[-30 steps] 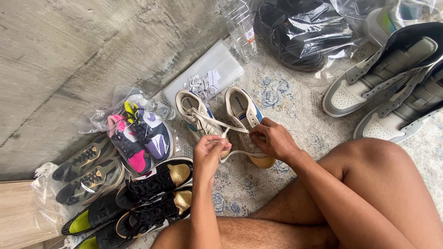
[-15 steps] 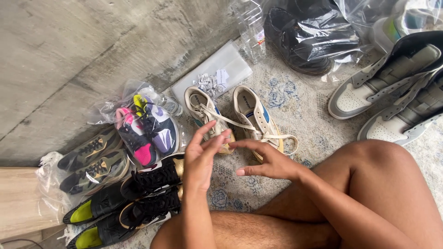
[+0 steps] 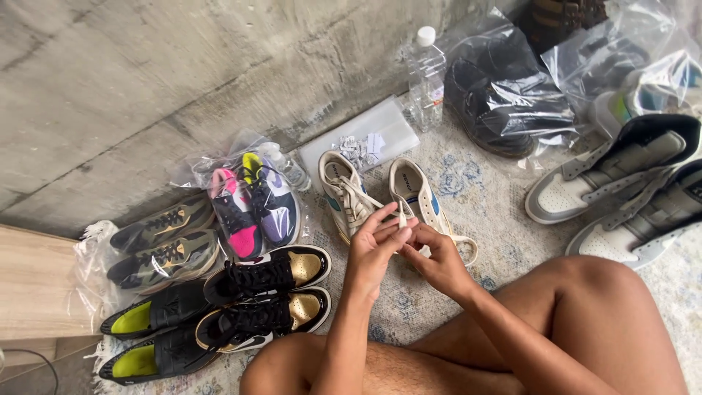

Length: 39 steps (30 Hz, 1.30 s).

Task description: The person sits on a rug and laces a pair of beige sneakers. They thread the laces through the eyelets, pull them tight, and tie a knot.

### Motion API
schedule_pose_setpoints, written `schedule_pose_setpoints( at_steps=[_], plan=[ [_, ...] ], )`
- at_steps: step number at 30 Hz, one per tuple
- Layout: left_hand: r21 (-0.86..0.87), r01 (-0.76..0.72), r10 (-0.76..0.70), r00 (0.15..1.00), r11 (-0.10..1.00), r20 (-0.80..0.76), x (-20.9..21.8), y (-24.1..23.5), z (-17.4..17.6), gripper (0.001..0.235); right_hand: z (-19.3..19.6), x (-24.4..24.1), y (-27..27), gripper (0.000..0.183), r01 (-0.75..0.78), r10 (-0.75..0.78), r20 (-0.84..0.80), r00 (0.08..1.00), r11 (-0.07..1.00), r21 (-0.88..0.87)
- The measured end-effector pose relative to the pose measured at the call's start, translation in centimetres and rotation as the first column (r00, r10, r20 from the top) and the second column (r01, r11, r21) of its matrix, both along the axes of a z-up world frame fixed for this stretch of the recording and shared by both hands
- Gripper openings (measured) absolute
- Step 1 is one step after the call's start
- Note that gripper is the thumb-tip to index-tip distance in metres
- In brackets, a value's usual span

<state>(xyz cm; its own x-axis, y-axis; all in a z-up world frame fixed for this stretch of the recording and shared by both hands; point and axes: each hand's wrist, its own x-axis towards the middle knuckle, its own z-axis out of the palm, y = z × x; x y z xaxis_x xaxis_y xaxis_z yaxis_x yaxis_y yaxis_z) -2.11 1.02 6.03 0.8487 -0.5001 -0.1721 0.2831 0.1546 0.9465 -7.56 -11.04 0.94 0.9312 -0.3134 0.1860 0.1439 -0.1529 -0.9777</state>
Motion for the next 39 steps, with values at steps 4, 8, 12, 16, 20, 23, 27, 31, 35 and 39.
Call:
schedule_pose_setpoints(
  at_steps=[4, 8, 12, 16, 20, 23, 27, 31, 35, 39],
  plan=[
    [-0.093, -0.1, 0.09, 0.99, 0.991, -0.108, 0.2, 0.2, -1.0, 0.061, 0.3, -0.4, 0.1, 0.012, -0.083, 0.085, 0.049, 0.995, 0.996, -0.028],
    [-0.117, -0.204, 0.182, 0.967, 0.972, -0.179, 0.9, 0.8, -1.5, 0.058, 0.4, -1.3, 0.0, 0.012, -0.15, 0.149, 0.052, 0.987, 0.989, 0.011],
    [-0.15, -0.297, 0.254, 0.934, 0.943, -0.253, 1.9, 1.8, -2.6, 0.055, 0.2, -2.3, -0.7, 0.012, -0.224, 0.224, -0.01, 0.975, 0.975, 0.014],
    [-0.192, -0.344, 0.285, 0.917, 0.919, -0.28, 2.7, 2.5, -2.7, 0.054, 0.0, -2.8, -1.5, 0.012, -0.269, 0.269, -0.023, 0.963, 0.963, -0.022],
    [-0.217, -0.43, 0.374, 0.891, 0.876, -0.258, 4.0, 3.8, -2.4, 0.056, 0.5, -3.2, -2.7, 0.012, -0.297, 0.299, 0.021, 0.954, 0.954, -0.045],
    [-0.235, -0.505, 0.444, 0.855, 0.83, -0.269, 4.0, 4.9, -0.3, 0.057, 0.8, -3.6, -3.8, 0.012, -0.323, 0.326, 0.022, 0.945, 0.943, -0.084],
    [-0.267, -0.571, 0.518, 0.819, 0.776, -0.246, 5.3, 7.1, -0.1, 0.054, 1.1, -3.7, -5.5, 0.011, -0.367, 0.376, 0.02, 0.926, 0.913, -0.178],
    [-0.313, -0.612, 0.568, 0.791, 0.726, -0.23, 7.1, 9.4, -0.9, 0.051, 2.1, -4.0, -6.7, 0.013, -0.39, 0.399, 0.009, 0.917, 0.901, -0.19],
    [-0.363, -0.646, 0.602, 0.762, 0.672, -0.24, 8.1, 11.5, -1.0, 0.044, 1.0, -4.1, -8.4, 0.013, -0.388, 0.379, -0.08, 0.922, 0.897, -0.213],
    [-0.408, -0.66, 0.618, 0.745, 0.631, -0.25, 8.6, 12.9, -0.6, 0.042, -3.0, -4.0, -10.4, 0.014, -0.345, 0.305, -0.193, 0.933, 0.91, -0.228]
  ],
)
